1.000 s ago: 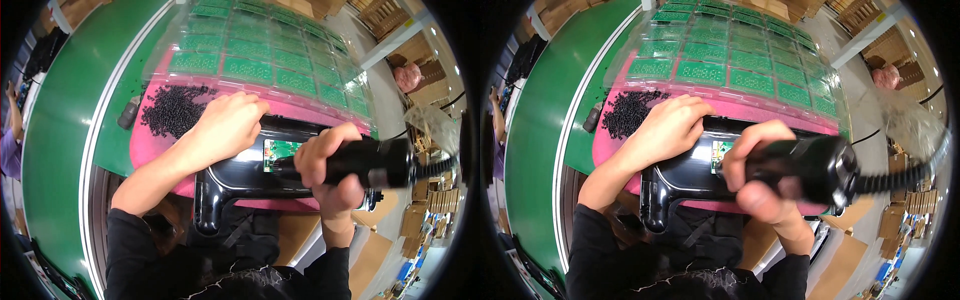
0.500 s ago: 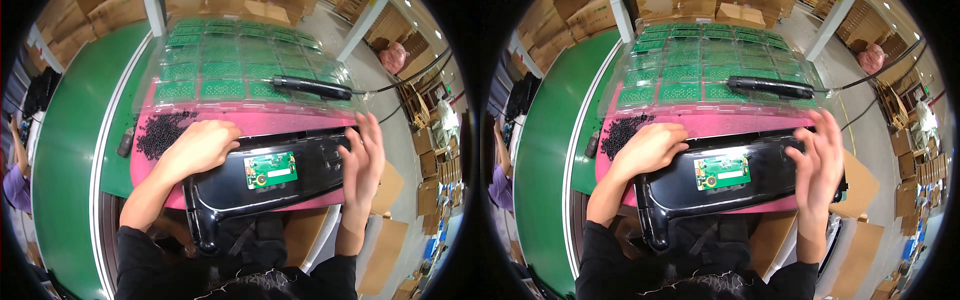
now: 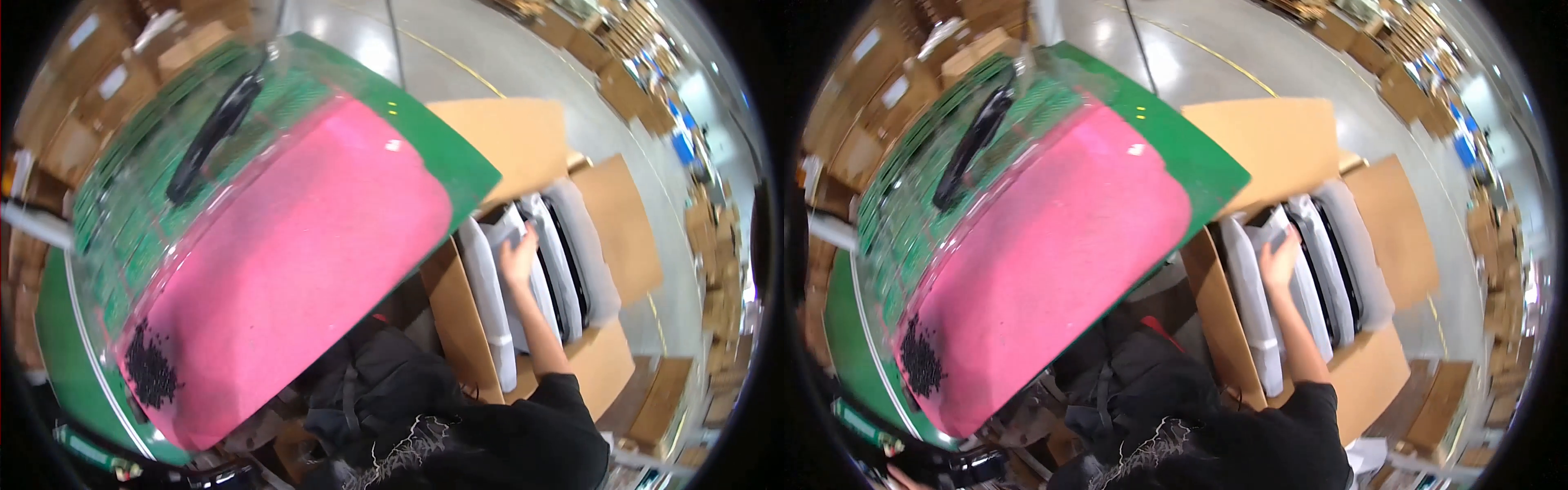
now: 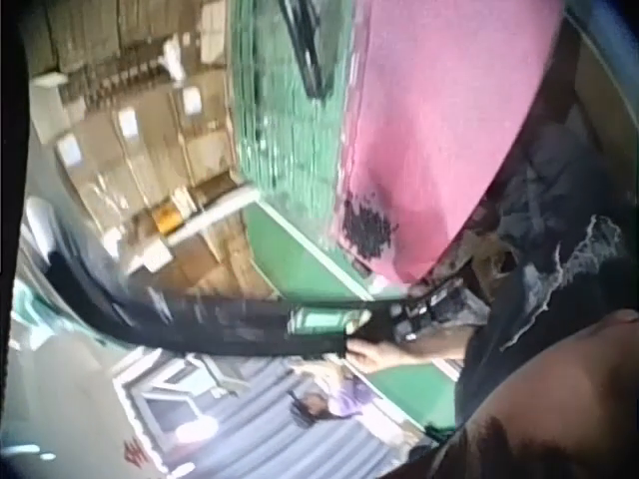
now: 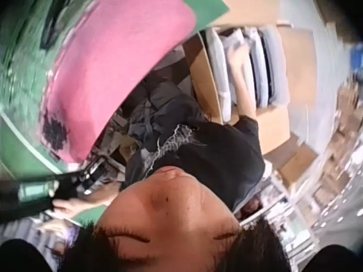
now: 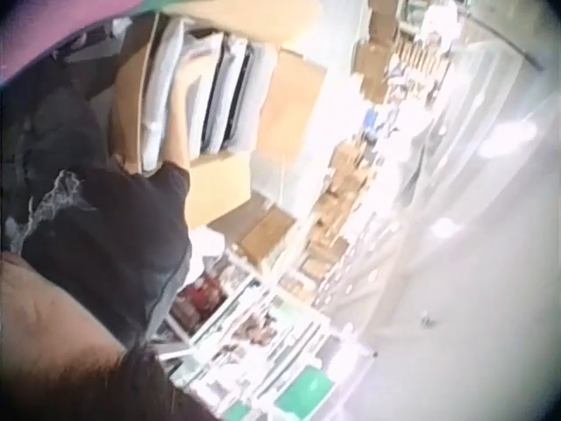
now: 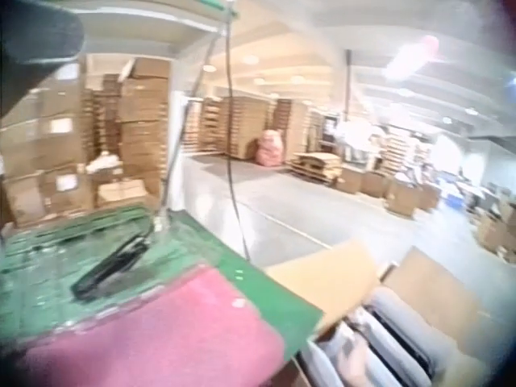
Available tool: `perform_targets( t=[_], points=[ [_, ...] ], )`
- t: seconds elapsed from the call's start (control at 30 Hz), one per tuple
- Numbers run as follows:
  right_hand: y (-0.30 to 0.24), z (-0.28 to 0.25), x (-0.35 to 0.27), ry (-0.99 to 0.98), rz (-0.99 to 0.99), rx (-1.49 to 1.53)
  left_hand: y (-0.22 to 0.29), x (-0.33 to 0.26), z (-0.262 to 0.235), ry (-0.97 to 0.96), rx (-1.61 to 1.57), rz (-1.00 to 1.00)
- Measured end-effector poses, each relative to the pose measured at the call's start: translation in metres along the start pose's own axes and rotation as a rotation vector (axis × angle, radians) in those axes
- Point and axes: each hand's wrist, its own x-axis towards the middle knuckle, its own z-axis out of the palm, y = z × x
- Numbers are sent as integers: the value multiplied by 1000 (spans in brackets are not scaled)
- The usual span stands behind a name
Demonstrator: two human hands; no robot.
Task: Assembling electronic circuit boards into plastic housings using an electric screwdriver.
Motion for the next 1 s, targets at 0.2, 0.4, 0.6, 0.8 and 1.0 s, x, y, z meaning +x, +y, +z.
perform_targets(
  t=[0.2,0.4,0.6,0.8,1.0],
  points=[
    [-21,8,-75,-626,760,-99,31,1,-16,172,-549,-148],
    [104,40,-95,-584,730,363,-37,24,-30,127,-1360,-1039],
    [32,22,-100,-108,485,-186,-151,16,-24,92,-1225,-1188],
    [-34,3,-99,-699,543,576,-207,33,17,209,-935,-978],
    [-5,4,-120,-997,972,645,-127,27,61,278,-888,-749]
  ],
)
